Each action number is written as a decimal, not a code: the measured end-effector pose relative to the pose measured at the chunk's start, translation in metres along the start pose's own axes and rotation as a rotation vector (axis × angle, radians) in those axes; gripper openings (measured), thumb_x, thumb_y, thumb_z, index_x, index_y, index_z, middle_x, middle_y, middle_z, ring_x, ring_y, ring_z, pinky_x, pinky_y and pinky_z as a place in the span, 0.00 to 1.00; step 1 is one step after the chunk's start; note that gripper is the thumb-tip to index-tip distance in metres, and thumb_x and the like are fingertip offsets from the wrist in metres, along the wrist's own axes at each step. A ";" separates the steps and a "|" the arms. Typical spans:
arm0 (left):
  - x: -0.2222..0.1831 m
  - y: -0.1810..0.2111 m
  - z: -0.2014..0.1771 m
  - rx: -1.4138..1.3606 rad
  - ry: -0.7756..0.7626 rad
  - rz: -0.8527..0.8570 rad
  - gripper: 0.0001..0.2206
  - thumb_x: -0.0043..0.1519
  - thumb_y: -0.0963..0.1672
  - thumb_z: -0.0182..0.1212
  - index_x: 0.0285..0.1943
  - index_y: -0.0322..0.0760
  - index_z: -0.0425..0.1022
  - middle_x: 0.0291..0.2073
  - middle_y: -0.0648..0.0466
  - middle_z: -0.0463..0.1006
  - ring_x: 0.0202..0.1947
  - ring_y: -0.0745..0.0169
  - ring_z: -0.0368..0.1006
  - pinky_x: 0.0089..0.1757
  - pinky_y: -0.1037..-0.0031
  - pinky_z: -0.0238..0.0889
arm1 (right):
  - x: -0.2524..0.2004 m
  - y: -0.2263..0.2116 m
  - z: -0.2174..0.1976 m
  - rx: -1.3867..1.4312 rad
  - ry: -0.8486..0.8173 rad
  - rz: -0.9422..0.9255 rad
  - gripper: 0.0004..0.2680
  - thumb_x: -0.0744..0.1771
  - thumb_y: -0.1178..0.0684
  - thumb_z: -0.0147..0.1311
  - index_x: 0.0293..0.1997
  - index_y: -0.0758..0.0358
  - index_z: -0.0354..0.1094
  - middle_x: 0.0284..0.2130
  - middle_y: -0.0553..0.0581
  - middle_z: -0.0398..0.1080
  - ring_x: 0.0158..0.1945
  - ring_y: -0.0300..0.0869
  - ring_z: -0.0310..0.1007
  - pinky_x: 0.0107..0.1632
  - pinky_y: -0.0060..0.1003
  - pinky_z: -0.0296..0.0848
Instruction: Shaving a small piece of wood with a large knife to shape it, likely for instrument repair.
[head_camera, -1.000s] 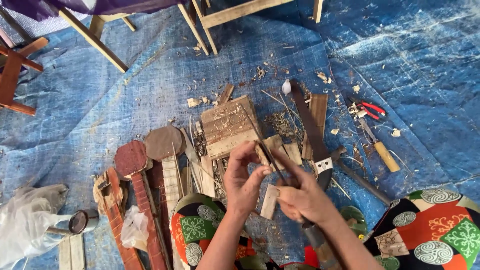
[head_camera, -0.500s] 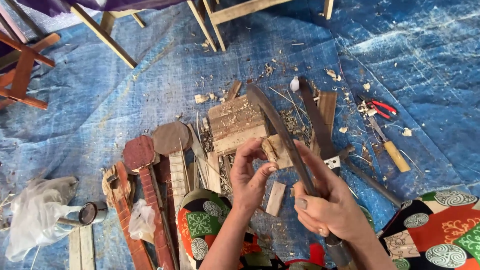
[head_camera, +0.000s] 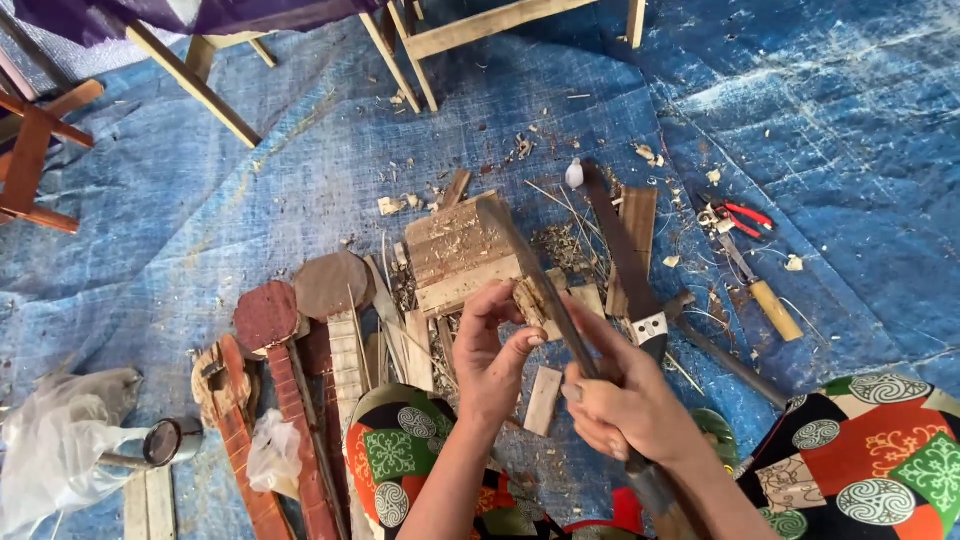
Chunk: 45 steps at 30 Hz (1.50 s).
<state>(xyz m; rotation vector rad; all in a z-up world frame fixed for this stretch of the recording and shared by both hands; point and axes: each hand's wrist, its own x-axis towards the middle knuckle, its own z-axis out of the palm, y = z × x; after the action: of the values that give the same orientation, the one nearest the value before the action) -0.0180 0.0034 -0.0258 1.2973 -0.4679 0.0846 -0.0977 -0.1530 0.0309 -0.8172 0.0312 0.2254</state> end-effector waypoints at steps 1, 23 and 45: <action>-0.001 -0.002 -0.001 0.017 0.008 0.009 0.26 0.57 0.40 0.71 0.65 0.38 0.69 0.58 0.55 0.68 0.48 0.62 0.67 0.53 0.72 0.66 | -0.008 -0.010 0.010 -0.005 -0.029 -0.052 0.34 0.60 0.68 0.49 0.78 0.59 0.45 0.20 0.53 0.69 0.10 0.33 0.56 0.10 0.28 0.52; 0.000 -0.001 -0.003 0.018 0.004 0.002 0.26 0.55 0.39 0.72 0.64 0.43 0.71 0.54 0.57 0.72 0.45 0.66 0.68 0.52 0.75 0.68 | -0.007 -0.011 0.010 -0.057 -0.122 -0.142 0.36 0.60 0.70 0.50 0.78 0.50 0.44 0.14 0.51 0.67 0.10 0.36 0.56 0.10 0.28 0.55; 0.008 -0.009 0.006 0.083 -0.043 0.130 0.23 0.59 0.42 0.69 0.65 0.49 0.71 0.57 0.57 0.73 0.47 0.66 0.69 0.54 0.76 0.69 | 0.021 0.017 -0.026 -0.213 -0.044 -0.104 0.36 0.62 0.65 0.56 0.80 0.53 0.41 0.14 0.50 0.67 0.10 0.33 0.56 0.09 0.25 0.58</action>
<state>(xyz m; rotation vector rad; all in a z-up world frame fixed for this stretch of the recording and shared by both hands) -0.0099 -0.0058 -0.0298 1.3514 -0.5908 0.1873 -0.0793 -0.1569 -0.0014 -1.0223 -0.0772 0.1499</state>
